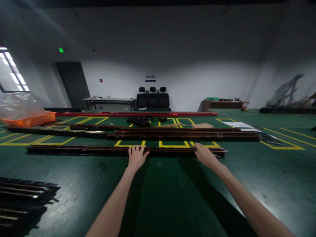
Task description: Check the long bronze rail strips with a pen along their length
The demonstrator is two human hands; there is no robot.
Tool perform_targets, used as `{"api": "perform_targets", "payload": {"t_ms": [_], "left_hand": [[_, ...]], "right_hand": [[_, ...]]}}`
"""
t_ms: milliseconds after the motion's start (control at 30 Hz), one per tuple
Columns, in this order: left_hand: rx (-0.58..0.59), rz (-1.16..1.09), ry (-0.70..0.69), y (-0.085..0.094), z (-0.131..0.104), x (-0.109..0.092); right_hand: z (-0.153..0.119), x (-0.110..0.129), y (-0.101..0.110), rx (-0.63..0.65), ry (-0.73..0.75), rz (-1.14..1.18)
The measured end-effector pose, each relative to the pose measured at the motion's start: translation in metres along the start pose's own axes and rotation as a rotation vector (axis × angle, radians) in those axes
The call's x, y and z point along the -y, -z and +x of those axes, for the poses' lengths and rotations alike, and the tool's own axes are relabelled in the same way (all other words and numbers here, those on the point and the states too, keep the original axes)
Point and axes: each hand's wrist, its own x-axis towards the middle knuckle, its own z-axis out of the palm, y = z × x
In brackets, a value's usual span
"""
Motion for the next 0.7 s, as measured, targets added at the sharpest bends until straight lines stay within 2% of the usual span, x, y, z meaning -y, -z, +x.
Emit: {"api": "perform_targets", "payload": {"t_ms": [133,333,467,700], "left_hand": [[0.029,-0.006,0.002,-0.003,0.003,0.002],[0.042,0.037,0.007,-0.006,0.002,-0.004],[0.046,0.013,-0.008,-0.007,0.0,-0.013],[0.079,-0.065,0.012,-0.005,-0.001,-0.033]], "right_hand": [[0.008,0.023,-0.007,-0.119,-0.062,-0.029],[0.001,0.043,-0.026,-0.344,0.152,-0.093],[-0.001,0.05,-0.035,-0.404,0.226,-0.086],[0.001,0.052,-0.039,-0.423,0.153,-0.012]]}}
